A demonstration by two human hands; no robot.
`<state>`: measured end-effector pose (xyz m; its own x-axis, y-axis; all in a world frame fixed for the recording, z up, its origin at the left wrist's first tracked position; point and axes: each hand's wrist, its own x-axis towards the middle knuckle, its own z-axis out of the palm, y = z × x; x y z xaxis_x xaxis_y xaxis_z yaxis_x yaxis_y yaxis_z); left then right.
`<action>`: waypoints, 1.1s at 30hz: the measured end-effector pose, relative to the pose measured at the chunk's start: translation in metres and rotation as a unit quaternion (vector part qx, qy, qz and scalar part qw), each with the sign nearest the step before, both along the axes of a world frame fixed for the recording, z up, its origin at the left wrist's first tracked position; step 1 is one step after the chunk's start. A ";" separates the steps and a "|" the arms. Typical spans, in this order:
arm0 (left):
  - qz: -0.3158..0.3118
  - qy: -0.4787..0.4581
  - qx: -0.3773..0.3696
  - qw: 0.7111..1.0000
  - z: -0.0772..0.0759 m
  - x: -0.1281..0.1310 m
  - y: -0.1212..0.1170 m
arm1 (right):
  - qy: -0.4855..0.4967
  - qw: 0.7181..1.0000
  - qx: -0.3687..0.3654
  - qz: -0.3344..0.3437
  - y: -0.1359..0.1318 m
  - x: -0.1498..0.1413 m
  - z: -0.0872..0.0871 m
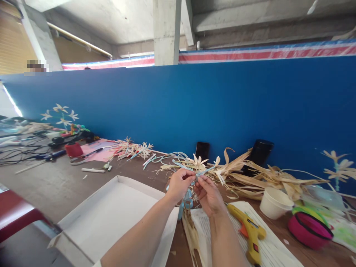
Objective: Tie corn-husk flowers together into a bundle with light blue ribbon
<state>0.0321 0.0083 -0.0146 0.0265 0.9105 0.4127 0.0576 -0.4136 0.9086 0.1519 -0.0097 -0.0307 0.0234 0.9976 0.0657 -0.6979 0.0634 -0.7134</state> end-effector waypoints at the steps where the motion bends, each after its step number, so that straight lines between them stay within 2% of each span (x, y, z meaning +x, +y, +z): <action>1: 0.002 0.000 0.002 1.000 0.000 0.000 0.000 | 0.000 1.000 0.000 0.001 0.000 0.000 0.000; 11: 0.019 -0.003 -0.004 1.000 0.001 0.001 -0.004 | -0.048 0.999 0.004 -0.011 0.004 0.000 -0.002; 19: -0.002 -0.008 -0.026 1.000 0.000 0.001 -0.006 | -0.081 0.995 0.015 -0.053 0.003 -0.003 0.002; 25: 0.002 -0.045 -0.093 0.995 0.009 -0.001 -0.007 | -0.101 0.992 0.005 -0.078 0.001 -0.007 0.009; 33: 0.010 -0.044 -0.082 0.996 0.016 -0.003 -0.010 | -0.105 0.993 -0.002 -0.057 0.000 -0.006 0.011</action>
<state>0.0296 -0.0015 0.0013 -0.0218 0.9658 0.2584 -0.0183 -0.2588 0.9658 0.1464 -0.0095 -0.0201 0.1223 0.9895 0.0774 -0.5220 0.1305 -0.8429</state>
